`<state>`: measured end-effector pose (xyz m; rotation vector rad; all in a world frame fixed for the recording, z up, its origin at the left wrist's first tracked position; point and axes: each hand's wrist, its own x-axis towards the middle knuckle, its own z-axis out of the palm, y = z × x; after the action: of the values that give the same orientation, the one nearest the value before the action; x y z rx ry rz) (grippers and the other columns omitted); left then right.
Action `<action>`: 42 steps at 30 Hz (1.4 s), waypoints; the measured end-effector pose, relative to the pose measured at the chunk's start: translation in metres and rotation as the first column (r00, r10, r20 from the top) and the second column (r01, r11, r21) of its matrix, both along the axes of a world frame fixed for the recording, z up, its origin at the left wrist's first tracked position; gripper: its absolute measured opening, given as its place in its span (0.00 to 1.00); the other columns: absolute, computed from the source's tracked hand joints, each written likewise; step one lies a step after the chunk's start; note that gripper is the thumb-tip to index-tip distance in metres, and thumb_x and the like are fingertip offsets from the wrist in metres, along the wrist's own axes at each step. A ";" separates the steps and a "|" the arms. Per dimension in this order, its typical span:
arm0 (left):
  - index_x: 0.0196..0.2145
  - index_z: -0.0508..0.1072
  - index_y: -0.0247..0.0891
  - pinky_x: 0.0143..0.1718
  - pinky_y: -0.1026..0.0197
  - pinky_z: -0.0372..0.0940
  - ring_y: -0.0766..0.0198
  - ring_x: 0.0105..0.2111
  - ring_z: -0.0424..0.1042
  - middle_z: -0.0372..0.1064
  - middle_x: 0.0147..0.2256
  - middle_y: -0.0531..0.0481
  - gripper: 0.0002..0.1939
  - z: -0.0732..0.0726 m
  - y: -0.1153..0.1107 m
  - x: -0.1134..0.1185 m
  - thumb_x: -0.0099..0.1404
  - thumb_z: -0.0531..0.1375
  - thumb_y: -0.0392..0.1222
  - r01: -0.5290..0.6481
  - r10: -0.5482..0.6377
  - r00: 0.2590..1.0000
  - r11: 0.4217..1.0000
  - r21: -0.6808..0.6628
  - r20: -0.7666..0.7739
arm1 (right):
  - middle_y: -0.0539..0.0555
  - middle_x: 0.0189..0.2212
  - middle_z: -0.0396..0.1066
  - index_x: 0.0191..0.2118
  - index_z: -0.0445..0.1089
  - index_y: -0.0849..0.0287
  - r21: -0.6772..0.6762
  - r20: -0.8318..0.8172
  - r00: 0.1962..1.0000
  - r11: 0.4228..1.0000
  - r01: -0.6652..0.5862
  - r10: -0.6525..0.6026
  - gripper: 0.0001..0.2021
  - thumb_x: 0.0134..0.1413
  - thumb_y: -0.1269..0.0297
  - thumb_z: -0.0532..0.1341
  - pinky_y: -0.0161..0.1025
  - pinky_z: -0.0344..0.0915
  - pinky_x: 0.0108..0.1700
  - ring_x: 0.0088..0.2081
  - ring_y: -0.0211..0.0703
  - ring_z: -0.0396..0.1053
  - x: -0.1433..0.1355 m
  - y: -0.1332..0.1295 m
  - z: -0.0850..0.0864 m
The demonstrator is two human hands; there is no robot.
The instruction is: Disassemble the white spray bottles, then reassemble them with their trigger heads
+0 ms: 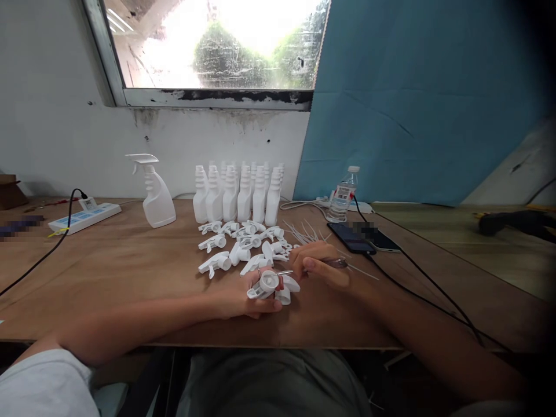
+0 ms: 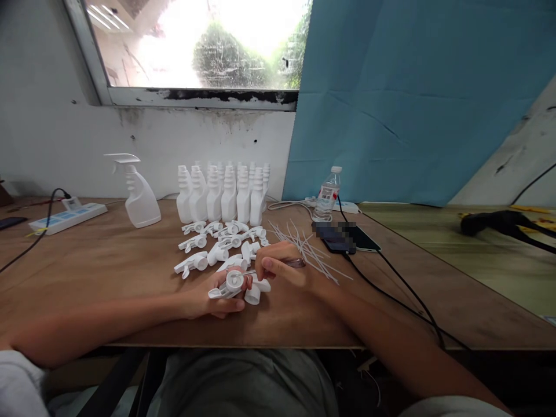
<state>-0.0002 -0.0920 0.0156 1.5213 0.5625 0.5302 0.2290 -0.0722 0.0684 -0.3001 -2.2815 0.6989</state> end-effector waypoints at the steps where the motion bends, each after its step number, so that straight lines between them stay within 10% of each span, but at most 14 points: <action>1: 0.42 0.65 0.38 0.26 0.66 0.56 0.71 0.25 0.59 0.62 0.33 0.54 0.21 0.001 -0.001 0.000 0.58 0.66 0.51 -0.033 0.037 0.998 0.995 0.089 -0.042 | 0.53 0.22 0.67 0.26 0.70 0.61 0.031 0.007 1.000 0.999 0.009 -0.009 0.23 0.68 0.59 0.47 0.35 0.59 0.30 0.24 0.37 0.62 0.000 -0.002 -0.001; 7: 0.40 0.68 0.37 0.42 0.61 0.62 0.61 0.38 0.67 0.67 0.39 0.47 0.12 0.002 -0.005 0.005 0.64 0.60 0.47 -0.078 0.070 0.997 0.848 0.525 0.034 | 0.52 0.19 0.64 0.24 0.66 0.59 0.241 0.015 1.000 0.970 0.016 -0.020 0.23 0.68 0.63 0.44 0.35 0.57 0.29 0.22 0.36 0.60 -0.002 -0.015 -0.006; 13: 0.38 0.67 0.36 0.39 0.62 0.61 0.63 0.35 0.66 0.67 0.36 0.48 0.07 0.001 -0.007 0.009 0.60 0.58 0.33 -0.104 0.101 0.994 0.814 0.572 0.036 | 0.49 0.17 0.58 0.24 0.58 0.57 0.355 -0.003 1.000 0.935 -0.010 0.011 0.16 0.64 0.70 0.46 0.37 0.51 0.26 0.20 0.37 0.55 -0.011 -0.024 0.001; 22: 0.38 0.66 0.35 0.34 0.64 0.60 0.65 0.32 0.62 0.63 0.33 0.51 0.10 -0.007 -0.005 0.011 0.57 0.58 0.30 -0.124 0.114 0.992 0.825 0.551 0.052 | 0.49 0.18 0.57 0.19 0.54 0.56 0.706 0.323 0.941 0.688 -0.169 -0.099 0.14 0.54 0.69 0.54 0.41 0.48 0.24 0.21 0.40 0.53 -0.027 -0.043 0.004; 27: 0.39 0.66 0.35 0.34 0.64 0.60 0.66 0.31 0.63 0.63 0.32 0.51 0.11 -0.005 -0.005 0.010 0.57 0.58 0.31 -0.136 0.130 0.990 0.800 0.584 0.052 | 0.50 0.18 0.57 0.19 0.51 0.56 0.673 0.324 0.945 0.712 -0.198 -0.043 0.14 0.52 0.70 0.53 0.41 0.48 0.24 0.22 0.40 0.52 -0.029 -0.040 0.000; 34: 0.33 0.64 0.37 0.37 0.63 0.64 0.64 0.34 0.66 0.65 0.33 0.52 0.10 -0.002 -0.003 0.009 0.52 0.57 0.29 -0.169 0.185 0.982 0.825 0.539 0.025 | 0.48 0.19 0.49 0.24 0.46 0.56 0.340 0.040 0.977 0.916 -0.212 0.211 0.14 0.61 0.70 0.45 0.39 0.52 0.27 0.22 0.38 0.51 -0.028 -0.020 0.000; 42: 0.35 0.64 0.36 0.32 0.66 0.60 0.68 0.29 0.61 0.62 0.30 0.54 0.12 0.002 -0.005 0.006 0.51 0.55 0.29 -0.085 0.090 0.996 0.899 0.429 0.010 | 0.49 0.20 0.51 0.22 0.51 0.58 0.082 -0.181 0.975 0.990 -0.114 0.127 0.18 0.65 0.66 0.45 0.38 0.51 0.29 0.23 0.37 0.51 -0.020 -0.019 -0.020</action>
<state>0.0061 -0.0967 0.0172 1.9244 0.5458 0.7537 0.2090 -0.0910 0.0483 -0.0596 -2.1534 0.6753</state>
